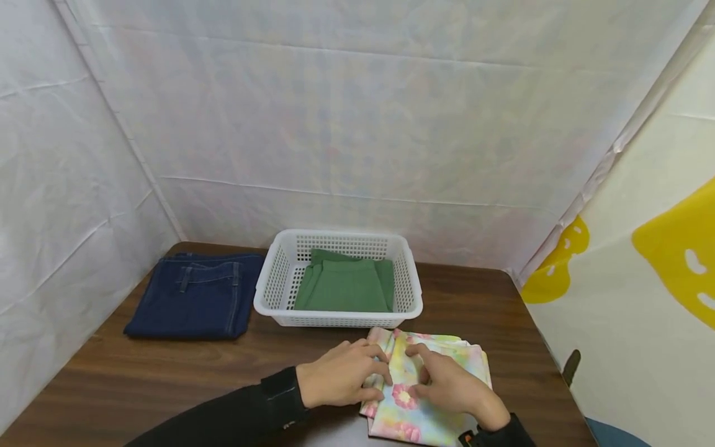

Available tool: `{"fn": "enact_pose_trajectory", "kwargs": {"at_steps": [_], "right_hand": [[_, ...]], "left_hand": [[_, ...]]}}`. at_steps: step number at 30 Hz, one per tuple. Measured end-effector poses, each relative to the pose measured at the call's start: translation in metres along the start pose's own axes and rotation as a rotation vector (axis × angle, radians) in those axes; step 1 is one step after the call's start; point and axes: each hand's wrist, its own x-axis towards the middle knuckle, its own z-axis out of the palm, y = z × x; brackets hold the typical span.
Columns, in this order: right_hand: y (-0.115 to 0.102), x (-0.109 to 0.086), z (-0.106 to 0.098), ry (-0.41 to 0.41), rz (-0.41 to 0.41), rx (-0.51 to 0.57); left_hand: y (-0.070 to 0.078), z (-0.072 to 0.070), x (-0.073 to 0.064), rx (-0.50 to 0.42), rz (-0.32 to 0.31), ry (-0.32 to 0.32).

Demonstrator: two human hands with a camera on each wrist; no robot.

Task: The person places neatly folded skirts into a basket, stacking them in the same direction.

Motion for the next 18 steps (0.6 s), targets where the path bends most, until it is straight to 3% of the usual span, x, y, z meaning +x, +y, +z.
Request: {"fn": "enact_pose_trajectory", "kwargs": {"at_steps": [11, 18], "right_hand": [[-0.024, 0.027, 0.02, -0.02, -0.068, 0.019], [-0.041, 0.043, 0.031, -0.026, -0.054, -0.004]], "left_hand": [[-0.017, -0.01, -0.037, -0.026, -0.065, 0.044], [-0.027, -0.014, -0.058, -0.062, -0.13, 0.071]]}}
